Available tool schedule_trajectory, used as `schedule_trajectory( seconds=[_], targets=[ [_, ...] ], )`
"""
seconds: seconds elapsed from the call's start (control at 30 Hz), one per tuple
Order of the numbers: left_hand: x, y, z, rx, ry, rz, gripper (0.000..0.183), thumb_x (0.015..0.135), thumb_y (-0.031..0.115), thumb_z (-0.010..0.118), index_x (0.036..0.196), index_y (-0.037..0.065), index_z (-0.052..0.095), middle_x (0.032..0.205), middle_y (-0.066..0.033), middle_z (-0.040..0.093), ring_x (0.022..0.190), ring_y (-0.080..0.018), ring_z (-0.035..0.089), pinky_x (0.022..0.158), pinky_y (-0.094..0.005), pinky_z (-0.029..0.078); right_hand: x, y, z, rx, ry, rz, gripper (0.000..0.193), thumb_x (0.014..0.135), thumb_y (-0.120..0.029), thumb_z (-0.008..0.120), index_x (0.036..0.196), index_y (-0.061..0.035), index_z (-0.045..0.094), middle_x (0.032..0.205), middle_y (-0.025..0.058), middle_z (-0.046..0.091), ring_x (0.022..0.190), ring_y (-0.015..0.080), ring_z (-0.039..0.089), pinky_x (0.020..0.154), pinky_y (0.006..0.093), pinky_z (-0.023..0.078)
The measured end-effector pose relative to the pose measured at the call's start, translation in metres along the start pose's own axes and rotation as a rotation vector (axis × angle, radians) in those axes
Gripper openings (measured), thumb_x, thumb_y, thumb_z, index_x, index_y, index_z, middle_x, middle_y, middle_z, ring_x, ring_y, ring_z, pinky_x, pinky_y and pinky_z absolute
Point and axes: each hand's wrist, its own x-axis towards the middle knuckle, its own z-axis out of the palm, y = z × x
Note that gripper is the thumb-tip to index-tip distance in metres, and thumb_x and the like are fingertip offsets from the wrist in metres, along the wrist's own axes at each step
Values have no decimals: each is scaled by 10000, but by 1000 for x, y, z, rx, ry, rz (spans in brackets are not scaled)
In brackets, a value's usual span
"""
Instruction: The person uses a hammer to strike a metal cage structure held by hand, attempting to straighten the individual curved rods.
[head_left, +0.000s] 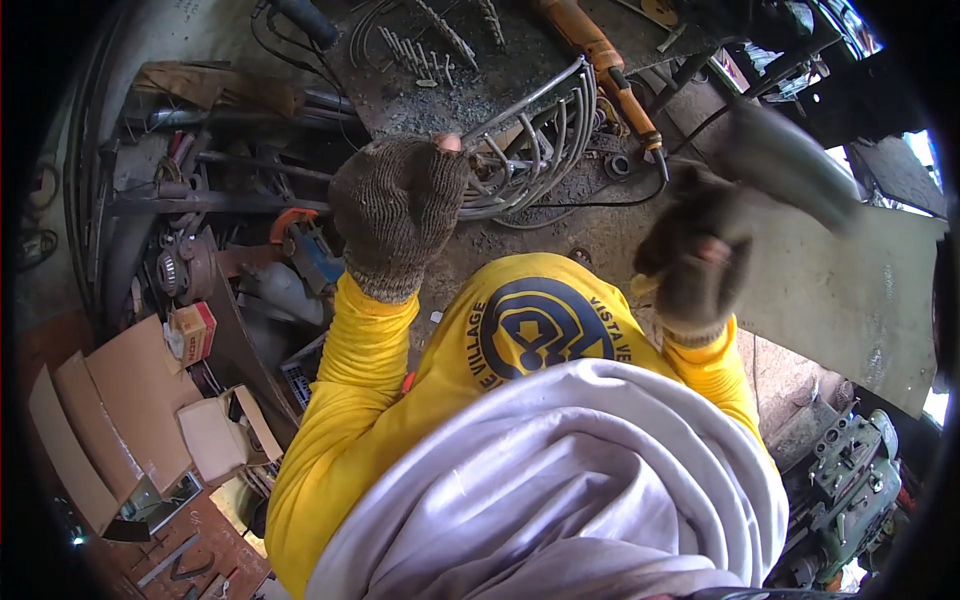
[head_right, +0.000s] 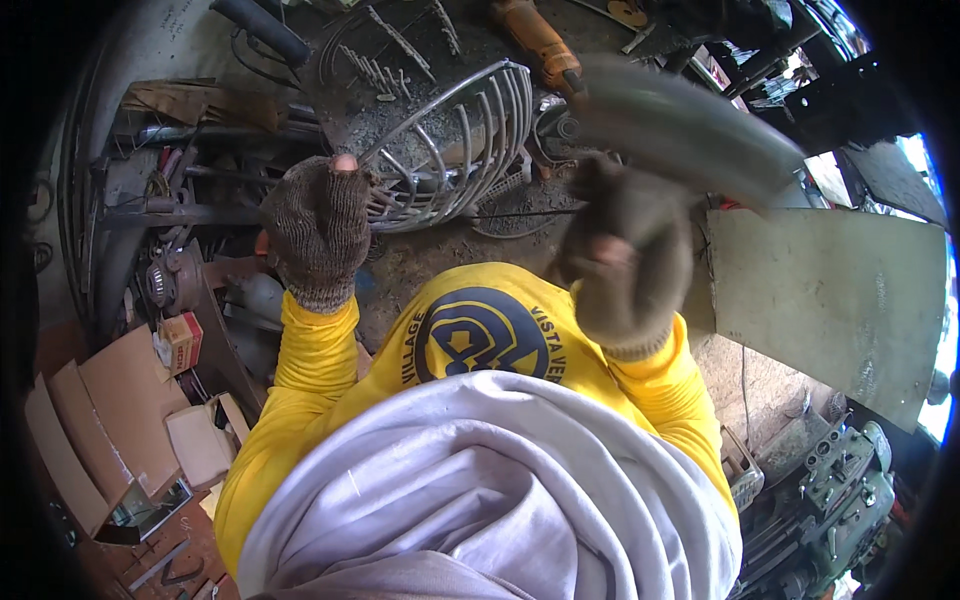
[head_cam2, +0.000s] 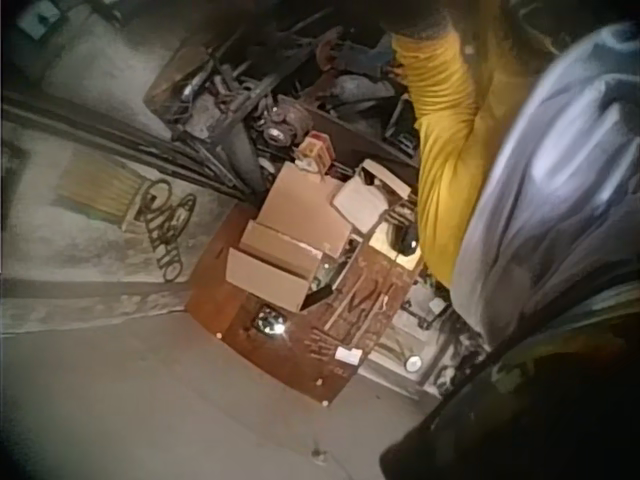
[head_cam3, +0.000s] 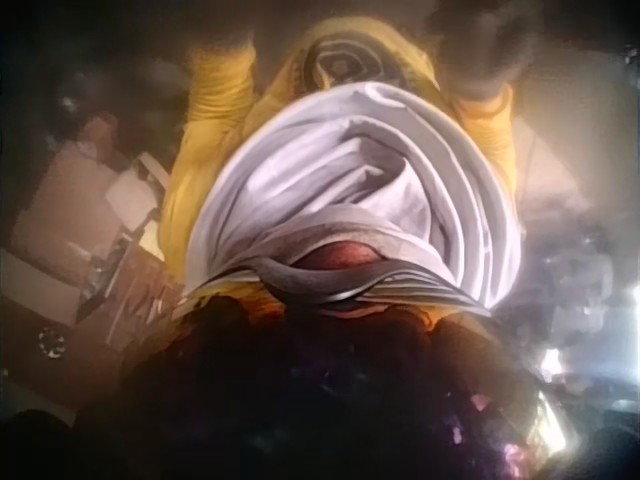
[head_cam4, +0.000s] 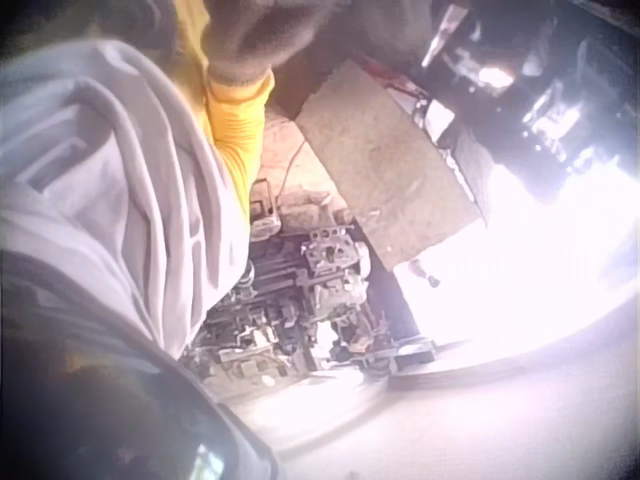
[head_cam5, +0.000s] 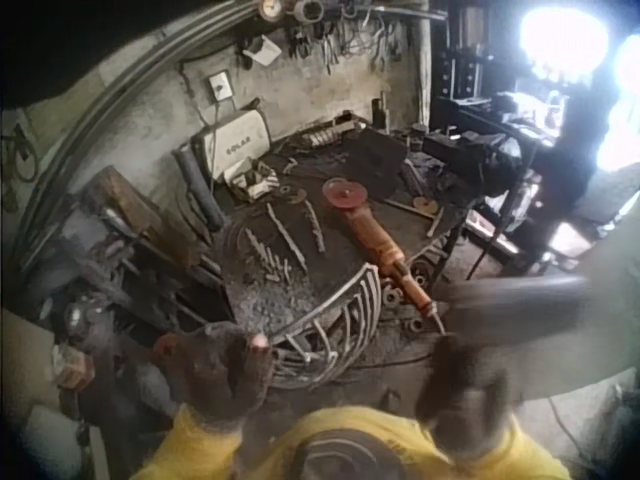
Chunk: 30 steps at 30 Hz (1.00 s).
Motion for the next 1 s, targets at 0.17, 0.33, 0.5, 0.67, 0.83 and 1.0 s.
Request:
schedule_trajectory(
  seconds=[0.17, 0.33, 0.5, 0.67, 0.83, 1.0],
  targets=[
    [-6, -10, -3, 370, -85, 235, 210, 916, 220, 627, 916, 10, 625, 776, -148, 637, 681, -324, 616, 603, -412, 463, -2, 4, 14, -1225, -220, -197, 366, 921, -316, 621, 1146, -34, 557, 738, 80, 611, 565, 231, 583, 574, 414, 500],
    [-8, -16, -3, 485, 21, 526, 321, 891, 121, 636, 1203, 59, 592, 917, -128, 644, 813, -327, 615, 690, -441, 479, 7, -6, 17, -276, -124, 108, 398, 981, -361, 526, 1114, 14, 528, 693, 14, 569, 543, 60, 511, 488, 219, 386],
    [-23, -16, -6, 397, -89, 261, 499, 847, 64, 654, 1326, 72, 515, 993, -134, 629, 849, -338, 606, 740, -463, 479, -2, -2, 18, -311, -115, 146, 348, 974, -331, 553, 1064, 5, 538, 637, 4, 551, 507, 74, 509, 476, 231, 379],
    [-22, -21, -2, 465, -20, 403, 510, 841, 56, 646, 1331, 67, 507, 1004, -141, 628, 851, -339, 609, 740, -468, 477, -8, 2, 17, -283, -126, 179, 330, 968, -308, 562, 1077, 3, 548, 630, 23, 561, 514, 101, 530, 488, 254, 403],
    [-22, -22, 1, 425, -48, 385, 542, 830, 56, 657, 1346, 68, 491, 1006, -145, 628, 860, -338, 612, 749, -470, 480, -2, -1, 19, -565, -207, 110, 285, 958, -245, 563, 1085, 9, 547, 633, 48, 577, 545, 126, 560, 513, 297, 437],
    [-26, -31, 5, 486, -18, 390, 556, 820, 62, 677, 1346, 69, 498, 1022, -147, 632, 878, -337, 616, 754, -470, 489, -2, -16, 14, 61, -25, 51, 308, 957, -264, 571, 1158, -33, 539, 777, 64, 630, 514, 66, 496, 477, 238, 424]
  ],
)
